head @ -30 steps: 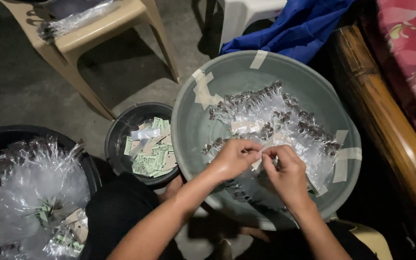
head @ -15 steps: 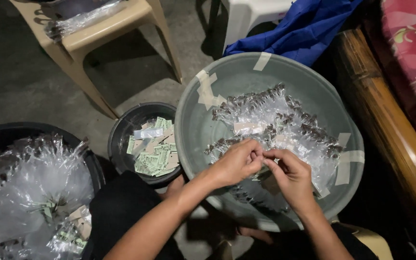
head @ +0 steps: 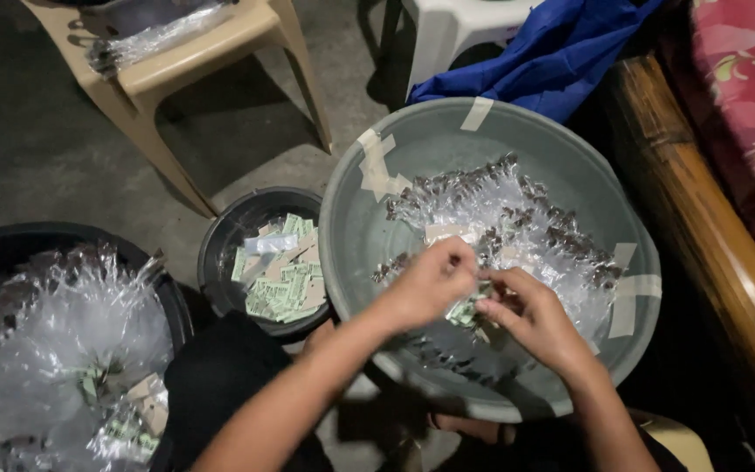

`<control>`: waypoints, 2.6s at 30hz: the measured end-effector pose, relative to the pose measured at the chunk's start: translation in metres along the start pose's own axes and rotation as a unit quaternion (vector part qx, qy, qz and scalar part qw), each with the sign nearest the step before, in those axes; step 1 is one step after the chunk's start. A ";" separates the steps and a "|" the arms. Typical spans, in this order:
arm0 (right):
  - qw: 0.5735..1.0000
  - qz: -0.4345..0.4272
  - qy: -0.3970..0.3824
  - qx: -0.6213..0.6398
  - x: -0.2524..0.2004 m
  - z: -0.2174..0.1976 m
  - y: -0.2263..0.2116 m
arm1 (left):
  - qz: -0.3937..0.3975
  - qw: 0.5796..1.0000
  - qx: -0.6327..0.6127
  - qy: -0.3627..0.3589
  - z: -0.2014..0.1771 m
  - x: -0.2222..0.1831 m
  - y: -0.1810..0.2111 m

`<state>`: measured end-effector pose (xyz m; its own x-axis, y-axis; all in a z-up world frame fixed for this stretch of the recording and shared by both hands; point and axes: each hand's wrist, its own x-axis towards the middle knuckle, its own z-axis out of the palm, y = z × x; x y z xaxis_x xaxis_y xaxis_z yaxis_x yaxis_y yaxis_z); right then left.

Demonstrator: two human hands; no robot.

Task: Manually transferring and arranging small plastic packets from a bucket into a larger basin.

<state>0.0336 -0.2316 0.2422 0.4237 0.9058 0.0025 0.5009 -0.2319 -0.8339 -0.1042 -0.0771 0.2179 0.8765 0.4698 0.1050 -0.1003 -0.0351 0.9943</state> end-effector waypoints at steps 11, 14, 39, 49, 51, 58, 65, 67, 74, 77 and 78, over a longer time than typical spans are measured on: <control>0.936 -0.021 0.210 0.283 -0.016 -0.009 0.007 | -0.075 0.915 0.348 -0.191 0.013 -0.029 -0.052; 0.965 -0.066 0.188 0.170 -0.011 -0.004 -0.002 | -0.020 0.945 0.285 -0.162 0.006 -0.024 -0.049; 0.978 -0.012 0.191 0.086 -0.006 0.035 -0.001 | -0.009 0.988 -0.057 0.146 0.023 -0.005 -0.003; 0.943 -0.220 0.231 -0.090 0.006 0.017 0.008 | 0.079 0.971 0.224 -0.023 0.017 -0.013 -0.016; 0.962 -0.004 0.253 0.103 0.007 0.013 0.013 | 0.159 0.979 0.121 0.050 0.017 -0.021 0.007; 0.941 0.095 0.212 0.248 0.012 0.011 0.031 | 0.235 0.950 0.194 0.064 0.013 -0.026 -0.017; 0.944 0.120 0.032 0.305 0.006 0.009 0.018 | 0.241 0.883 0.383 0.121 0.015 -0.026 -0.020; 0.940 0.124 -0.003 0.318 0.004 0.004 0.013 | 0.235 0.887 0.379 0.117 0.014 -0.023 -0.027; 0.981 0.067 0.049 0.174 0.004 0.003 0.007 | 0.110 0.993 0.046 -0.004 0.002 -0.025 -0.015; 0.993 0.039 0.085 0.066 0.004 0.010 0.008 | 0.063 0.992 -0.103 0.021 0.008 -0.017 -0.030; 0.994 0.020 0.106 0.022 0.004 0.012 0.010 | 0.049 0.980 -0.186 0.055 0.010 -0.013 -0.034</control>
<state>0.0309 -0.2253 0.2274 0.5937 0.8006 0.0810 0.4496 -0.2465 -0.8585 -0.1073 -0.0906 0.1827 0.8005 0.5724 0.1774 -0.3637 0.2288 0.9030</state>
